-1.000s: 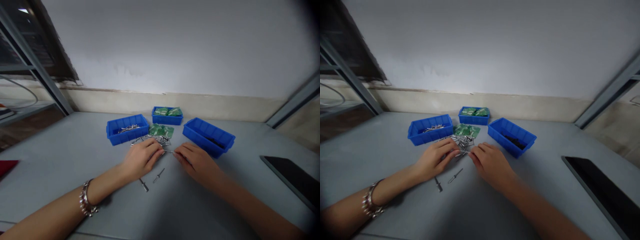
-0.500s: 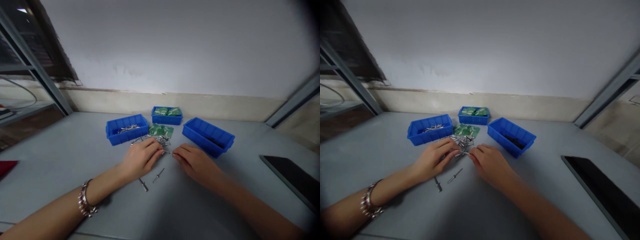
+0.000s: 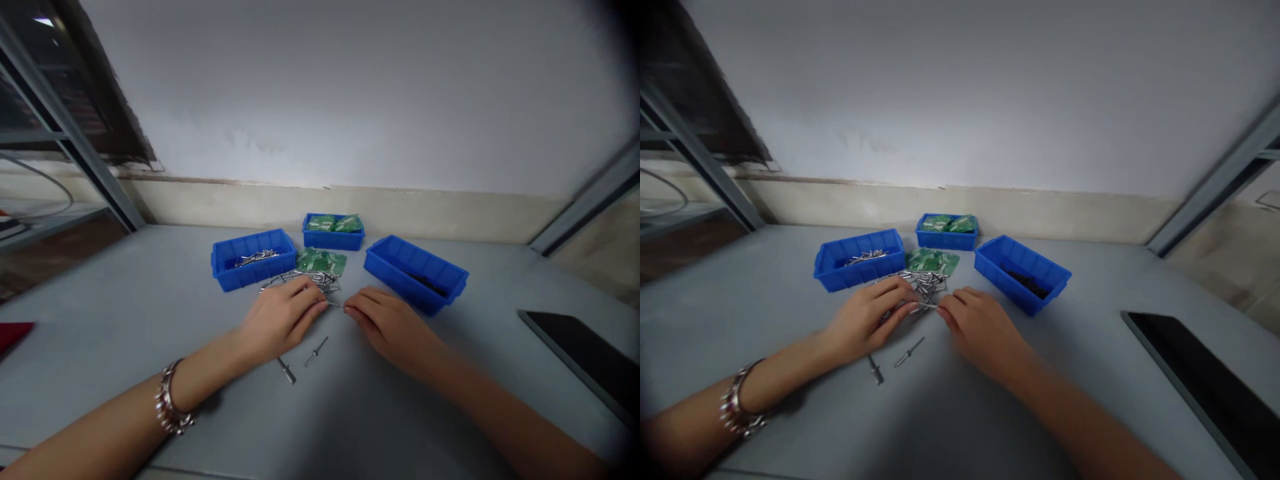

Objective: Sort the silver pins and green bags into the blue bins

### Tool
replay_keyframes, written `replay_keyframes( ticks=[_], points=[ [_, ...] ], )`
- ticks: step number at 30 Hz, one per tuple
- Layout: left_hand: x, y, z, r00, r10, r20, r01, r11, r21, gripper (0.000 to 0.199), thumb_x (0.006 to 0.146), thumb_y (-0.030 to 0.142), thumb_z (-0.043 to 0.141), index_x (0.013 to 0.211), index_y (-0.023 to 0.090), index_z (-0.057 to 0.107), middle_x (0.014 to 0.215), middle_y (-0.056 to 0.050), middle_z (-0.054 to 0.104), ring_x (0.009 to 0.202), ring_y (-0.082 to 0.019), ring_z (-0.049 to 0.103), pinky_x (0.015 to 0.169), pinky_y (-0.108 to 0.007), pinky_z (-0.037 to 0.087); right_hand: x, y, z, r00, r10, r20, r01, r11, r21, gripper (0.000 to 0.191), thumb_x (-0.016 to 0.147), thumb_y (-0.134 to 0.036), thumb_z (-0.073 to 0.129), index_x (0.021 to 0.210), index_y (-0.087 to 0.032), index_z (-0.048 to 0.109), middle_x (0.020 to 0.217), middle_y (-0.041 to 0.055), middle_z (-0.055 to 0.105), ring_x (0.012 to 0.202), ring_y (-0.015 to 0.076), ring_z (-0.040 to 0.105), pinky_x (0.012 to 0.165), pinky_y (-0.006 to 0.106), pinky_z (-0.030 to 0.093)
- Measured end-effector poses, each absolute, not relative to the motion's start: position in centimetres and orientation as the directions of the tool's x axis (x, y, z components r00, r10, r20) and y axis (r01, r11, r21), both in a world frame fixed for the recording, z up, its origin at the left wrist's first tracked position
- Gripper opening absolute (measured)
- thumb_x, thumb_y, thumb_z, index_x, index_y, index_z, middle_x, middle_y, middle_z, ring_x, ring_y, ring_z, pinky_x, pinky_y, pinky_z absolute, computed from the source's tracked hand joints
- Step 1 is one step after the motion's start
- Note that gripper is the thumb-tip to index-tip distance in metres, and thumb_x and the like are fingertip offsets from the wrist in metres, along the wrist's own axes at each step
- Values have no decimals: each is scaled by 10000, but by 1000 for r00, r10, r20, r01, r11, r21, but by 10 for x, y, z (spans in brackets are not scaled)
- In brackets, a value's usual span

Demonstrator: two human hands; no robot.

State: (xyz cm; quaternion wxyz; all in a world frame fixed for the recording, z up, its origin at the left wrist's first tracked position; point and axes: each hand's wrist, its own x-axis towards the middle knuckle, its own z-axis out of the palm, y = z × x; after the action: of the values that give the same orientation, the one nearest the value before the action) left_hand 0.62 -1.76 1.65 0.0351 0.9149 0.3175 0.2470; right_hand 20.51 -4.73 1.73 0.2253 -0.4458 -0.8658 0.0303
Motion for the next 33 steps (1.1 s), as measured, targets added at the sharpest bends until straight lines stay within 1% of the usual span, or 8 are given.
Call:
replay_keyframes(
  ticks=[3,8,11,14,19,22,26,33],
  points=[
    [6,-17,16,681,588,437,555,-803,215,226,894,261,349,909,150,545,858,-60,539,759,-148,526,675,-276,455,205,-47,16,-509,787,348,759,601,-249,215,869,-146,376,851,-149,591,787,66,599,754,179,547,700,320,451],
    [7,-17,15,700,610,370,589,-787,182,238,894,267,340,870,151,547,828,-53,533,731,-150,527,643,-275,447,207,-47,17,-456,774,440,765,593,-251,226,877,-154,355,842,-146,577,781,73,595,760,187,540,702,328,447],
    [7,-18,16,700,614,364,590,-785,189,244,896,266,334,871,152,547,833,-51,533,731,-148,526,643,-273,446,207,-47,16,-452,756,473,754,607,-250,225,879,-156,354,841,-141,575,779,74,592,756,186,540,698,321,447],
    [7,-19,19,678,616,402,587,-782,209,242,897,268,338,886,148,547,842,-54,535,742,-146,524,661,-273,449,206,-47,15,-464,774,431,763,596,-249,226,880,-155,357,830,-146,577,780,70,588,760,185,538,707,323,446],
    [6,-19,20,666,616,420,582,-782,224,235,898,256,341,885,148,550,849,-56,538,757,-148,523,682,-276,450,206,-47,15,-494,793,357,766,591,-253,203,885,-203,384,891,-146,579,812,68,582,790,189,533,731,336,442],
    [7,-18,18,672,621,403,581,-780,234,235,898,259,341,883,147,547,851,-55,537,763,-151,526,691,-284,453,206,-47,16,-492,792,361,768,590,-249,197,879,-186,391,864,-147,584,797,66,577,782,188,524,727,336,437],
    [7,-16,16,664,622,415,583,-778,235,215,893,279,357,950,154,523,895,-55,540,788,-158,531,697,-292,460,206,-47,17,-465,792,396,766,584,-268,215,883,-172,368,816,-147,571,780,67,573,764,185,516,711,328,435],
    [6,-15,15,653,599,463,571,-791,218,202,900,258,355,940,164,528,890,-44,550,770,-143,532,666,-268,456,206,-47,17,-469,806,360,750,579,-319,217,880,-137,345,747,-164,514,758,63,564,738,178,520,680,309,434]
  ],
)
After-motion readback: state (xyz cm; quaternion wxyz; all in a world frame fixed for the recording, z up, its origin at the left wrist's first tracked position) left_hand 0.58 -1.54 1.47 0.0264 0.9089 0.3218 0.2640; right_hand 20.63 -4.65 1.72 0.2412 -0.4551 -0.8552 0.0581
